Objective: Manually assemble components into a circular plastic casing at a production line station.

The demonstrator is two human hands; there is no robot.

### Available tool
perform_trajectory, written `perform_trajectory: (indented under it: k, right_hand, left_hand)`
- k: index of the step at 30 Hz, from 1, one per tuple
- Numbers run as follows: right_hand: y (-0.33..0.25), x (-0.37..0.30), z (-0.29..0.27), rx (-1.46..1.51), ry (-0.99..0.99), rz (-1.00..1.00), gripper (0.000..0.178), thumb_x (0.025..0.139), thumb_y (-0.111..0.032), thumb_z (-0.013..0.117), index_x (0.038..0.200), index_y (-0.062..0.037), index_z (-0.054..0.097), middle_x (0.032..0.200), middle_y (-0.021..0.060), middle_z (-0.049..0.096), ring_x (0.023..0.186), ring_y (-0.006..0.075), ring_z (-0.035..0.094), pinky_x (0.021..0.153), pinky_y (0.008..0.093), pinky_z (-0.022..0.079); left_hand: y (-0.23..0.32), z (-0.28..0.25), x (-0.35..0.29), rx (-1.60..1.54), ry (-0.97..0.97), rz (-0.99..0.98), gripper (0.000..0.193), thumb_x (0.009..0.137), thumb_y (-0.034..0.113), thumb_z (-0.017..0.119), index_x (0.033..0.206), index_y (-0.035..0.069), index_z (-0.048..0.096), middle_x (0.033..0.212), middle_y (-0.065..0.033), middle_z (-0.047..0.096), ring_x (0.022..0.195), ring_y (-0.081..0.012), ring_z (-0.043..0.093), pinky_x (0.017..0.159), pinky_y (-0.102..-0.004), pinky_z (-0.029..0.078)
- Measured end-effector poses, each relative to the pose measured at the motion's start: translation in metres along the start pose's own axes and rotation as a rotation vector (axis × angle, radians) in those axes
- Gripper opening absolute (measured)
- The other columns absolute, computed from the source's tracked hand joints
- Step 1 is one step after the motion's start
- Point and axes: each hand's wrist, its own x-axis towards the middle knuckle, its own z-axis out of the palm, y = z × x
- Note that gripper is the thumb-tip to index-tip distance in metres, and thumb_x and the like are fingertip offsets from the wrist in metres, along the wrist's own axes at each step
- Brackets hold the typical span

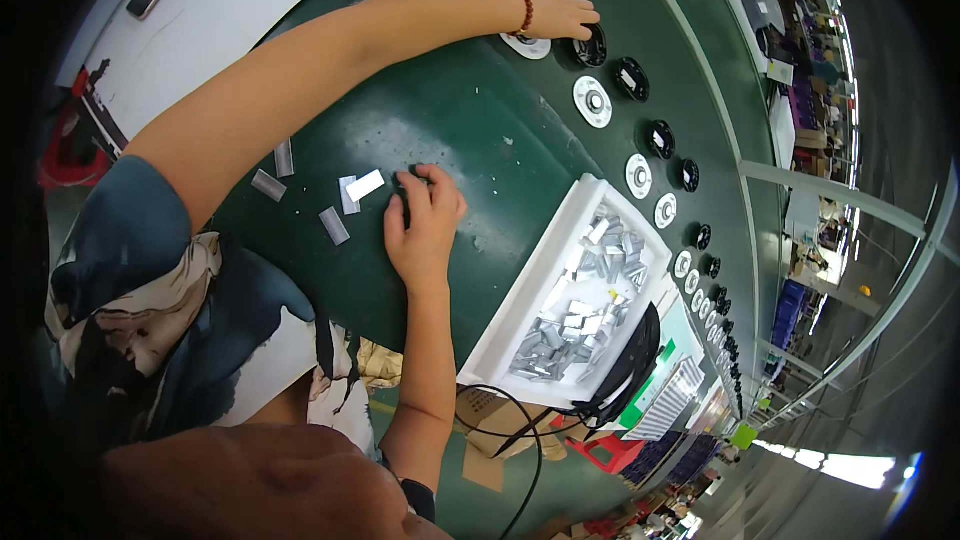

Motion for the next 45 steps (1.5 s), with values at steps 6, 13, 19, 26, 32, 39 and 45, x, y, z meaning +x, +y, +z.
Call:
perform_trajectory:
  k: [6, 13, 19, 26, 32, 39, 45]
  right_hand:
    - [-0.013, 0.005, 0.006, -0.109, -0.129, -0.184, 0.039, 0.081, -0.006, 0.066, 0.12, -0.0134, 0.065, 0.13, 0.0124, 0.052, 0.11, 0.0322, 0.051, 0.108, 0.0552, 0.029]
    - [-0.005, -0.001, -0.001, -0.074, -0.08, -0.128, 0.027, 0.079, -0.016, 0.075, 0.104, -0.0125, 0.066, 0.109, 0.0048, 0.057, 0.108, 0.0275, 0.052, 0.108, 0.0575, 0.028]
    - [-0.005, -0.007, -0.006, -0.147, -0.052, -0.081, 0.026, 0.078, -0.017, 0.078, 0.101, -0.0131, 0.067, 0.103, 0.0023, 0.06, 0.104, 0.0247, 0.055, 0.111, 0.0558, 0.023]
    - [-0.007, 0.003, -0.03, -0.028, 0.004, 0.095, 0.025, 0.078, -0.014, 0.078, 0.1, -0.0097, 0.067, 0.105, 0.0053, 0.058, 0.107, 0.0249, 0.055, 0.114, 0.0512, 0.021]
    - [-0.006, 0.058, -0.035, -0.061, 0.083, -0.029, 0.024, 0.077, -0.014, 0.078, 0.098, -0.0084, 0.068, 0.11, 0.0074, 0.056, 0.106, 0.0269, 0.051, 0.104, 0.0421, 0.029]
    - [-0.003, 0.095, -0.029, -0.08, -0.153, -0.125, 0.022, 0.077, -0.016, 0.078, 0.096, -0.0097, 0.07, 0.114, 0.0081, 0.055, 0.11, 0.0286, 0.05, 0.106, 0.0449, 0.028]
    - [-0.009, 0.102, -0.018, -0.118, -0.256, -0.126, 0.022, 0.077, -0.018, 0.078, 0.096, -0.0091, 0.07, 0.117, 0.0085, 0.054, 0.12, 0.0312, 0.048, 0.115, 0.0545, 0.018]
  left_hand:
    - [0.006, -0.02, -0.014, -0.057, 0.002, 0.023, 0.019, 0.082, 0.008, 0.06, 0.101, 0.009, 0.058, 0.11, -0.0067, 0.056, 0.112, -0.022, 0.054, 0.104, -0.0423, 0.039]
    - [0.046, -0.116, -0.128, -0.063, 0.311, 0.274, 0.009, 0.086, 0.012, 0.055, 0.094, 0.009, 0.054, 0.092, -0.0058, 0.054, 0.096, -0.0231, 0.057, 0.108, -0.0435, 0.035]
    - [0.081, -0.158, -0.223, -0.19, 0.13, 0.267, 0.006, 0.084, 0.012, 0.057, 0.088, 0.009, 0.054, 0.087, -0.0054, 0.053, 0.088, -0.0227, 0.055, 0.102, -0.0431, 0.038]
    - [0.084, -0.167, -0.249, -0.591, 0.069, -0.17, 0.035, 0.07, 0.019, 0.081, 0.093, 0.006, 0.058, 0.129, -0.0166, 0.05, 0.12, -0.0355, 0.049, 0.103, -0.0482, 0.037]
    - [0.086, -0.164, -0.254, -0.624, 0.098, -0.223, 0.026, 0.075, 0.015, 0.077, 0.089, 0.004, 0.057, 0.129, -0.018, 0.051, 0.12, -0.0376, 0.05, 0.1, -0.0466, 0.041]
    - [0.073, -0.162, -0.254, -0.943, -0.06, -0.1, 0.013, 0.076, 0.007, 0.067, 0.083, 0.001, 0.058, 0.127, -0.0186, 0.053, 0.106, -0.035, 0.059, 0.084, -0.041, 0.052]
    - [0.068, -0.165, -0.253, -0.991, -0.122, -0.092, 0.015, 0.076, 0.009, 0.069, 0.083, 0.0, 0.059, 0.127, -0.0184, 0.053, 0.107, -0.0347, 0.059, 0.084, -0.0406, 0.052]
